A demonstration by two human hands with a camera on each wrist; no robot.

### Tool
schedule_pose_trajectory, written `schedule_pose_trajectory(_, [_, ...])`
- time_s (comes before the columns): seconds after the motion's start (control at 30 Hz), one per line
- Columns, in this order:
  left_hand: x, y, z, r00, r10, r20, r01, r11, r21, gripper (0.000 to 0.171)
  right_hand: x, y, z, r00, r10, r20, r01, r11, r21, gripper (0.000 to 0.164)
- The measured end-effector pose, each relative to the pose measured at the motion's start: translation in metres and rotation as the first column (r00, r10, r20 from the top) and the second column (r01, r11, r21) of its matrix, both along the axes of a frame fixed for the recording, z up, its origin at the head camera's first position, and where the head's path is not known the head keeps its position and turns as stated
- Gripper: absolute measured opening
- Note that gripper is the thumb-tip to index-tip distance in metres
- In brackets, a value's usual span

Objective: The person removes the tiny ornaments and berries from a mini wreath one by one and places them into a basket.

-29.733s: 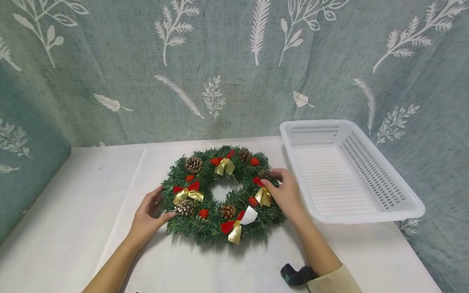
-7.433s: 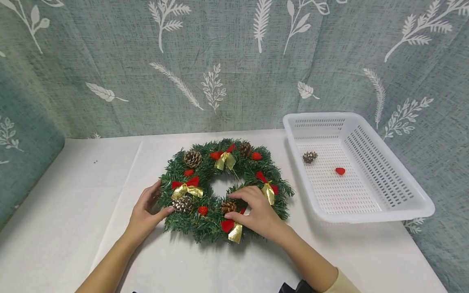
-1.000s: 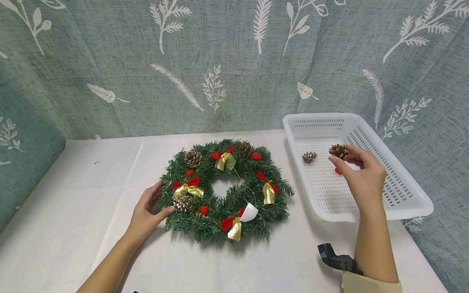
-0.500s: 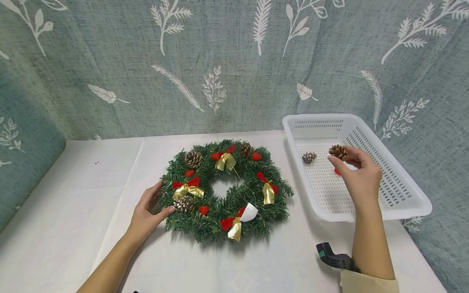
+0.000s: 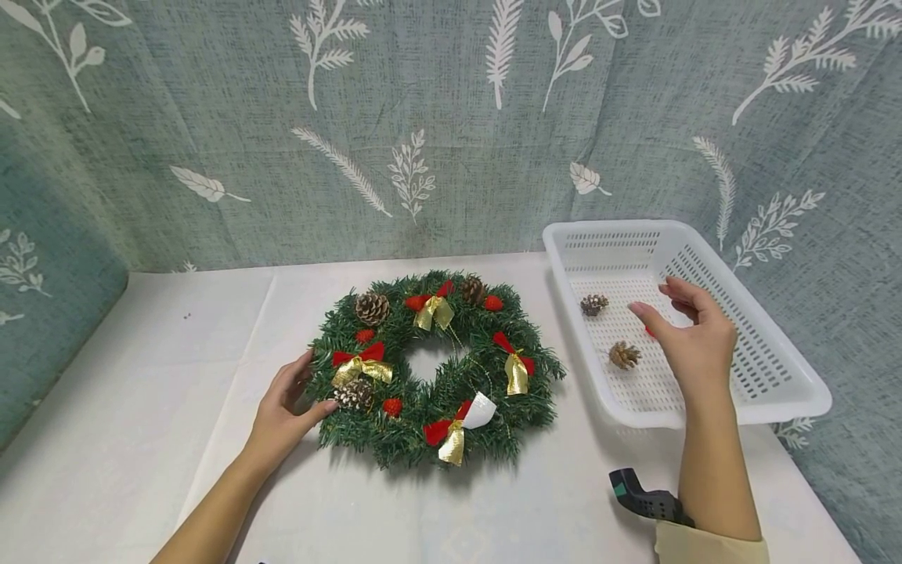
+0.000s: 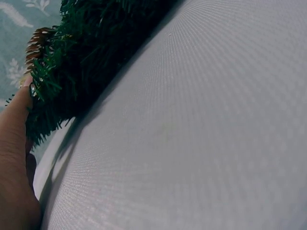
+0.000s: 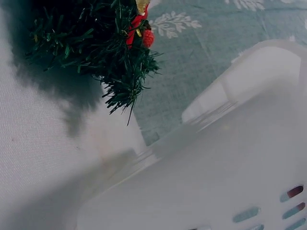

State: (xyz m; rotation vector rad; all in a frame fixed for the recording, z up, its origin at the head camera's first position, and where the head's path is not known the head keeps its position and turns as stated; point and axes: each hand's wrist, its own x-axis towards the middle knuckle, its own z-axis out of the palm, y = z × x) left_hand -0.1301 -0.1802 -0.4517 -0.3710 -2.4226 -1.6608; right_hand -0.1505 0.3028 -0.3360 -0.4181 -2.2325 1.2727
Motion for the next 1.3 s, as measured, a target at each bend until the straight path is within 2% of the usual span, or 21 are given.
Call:
schedule_pose_trajectory(0.3, [-0.001,0.0,-0.001,1.0,0.002,0.0,-0.002,1.0,-0.004,0.082,0.001,-0.004,0.001,0.993,0.019,-0.12,-0.014,0.999,0.044,0.05])
schedule_pose_trajectory(0.47, [-0.001,0.0,-0.001,1.0,-0.001,0.008,0.001,1.0,-0.001,0.082,0.003,-0.006,0.003,0.984,0.034,-0.172,-0.031,0.999,0.025,0.047])
schedule_pose_trajectory(0.7, [-0.001,-0.001,-0.002,1.0,0.004,0.006,-0.004,1.0,-0.012,0.082,0.004,-0.02,0.006,0.948,0.134,-0.288,-0.112,0.99,0.091,0.043])
schedule_pose_trajectory(0.87, [-0.001,-0.001,-0.002,1.0,-0.001,0.0,0.001,1.0,-0.011,0.082,0.007,-0.03,0.008,0.932,0.186,-0.312,-0.16,0.981,0.107,0.044])
schedule_pose_trajectory(0.93, [-0.001,-0.001,-0.002,1.0,-0.004,-0.001,0.004,1.0,-0.01,0.082,0.009,-0.034,0.009,0.919,0.211,-0.333,-0.189,0.977,0.1,0.044])
schedule_pose_trajectory(1.1, [0.0,-0.001,-0.003,1.0,-0.005,-0.007,0.005,1.0,-0.011,0.081,0.011,-0.048,0.009,0.854,0.314,-0.415,-0.303,0.948,0.094,0.046])
schedule_pose_trajectory(1.3, [0.0,-0.001,-0.004,1.0,-0.005,-0.009,0.005,1.0,-0.013,0.08,0.011,-0.069,0.005,0.797,0.422,-0.432,-0.4,0.905,0.145,0.048])
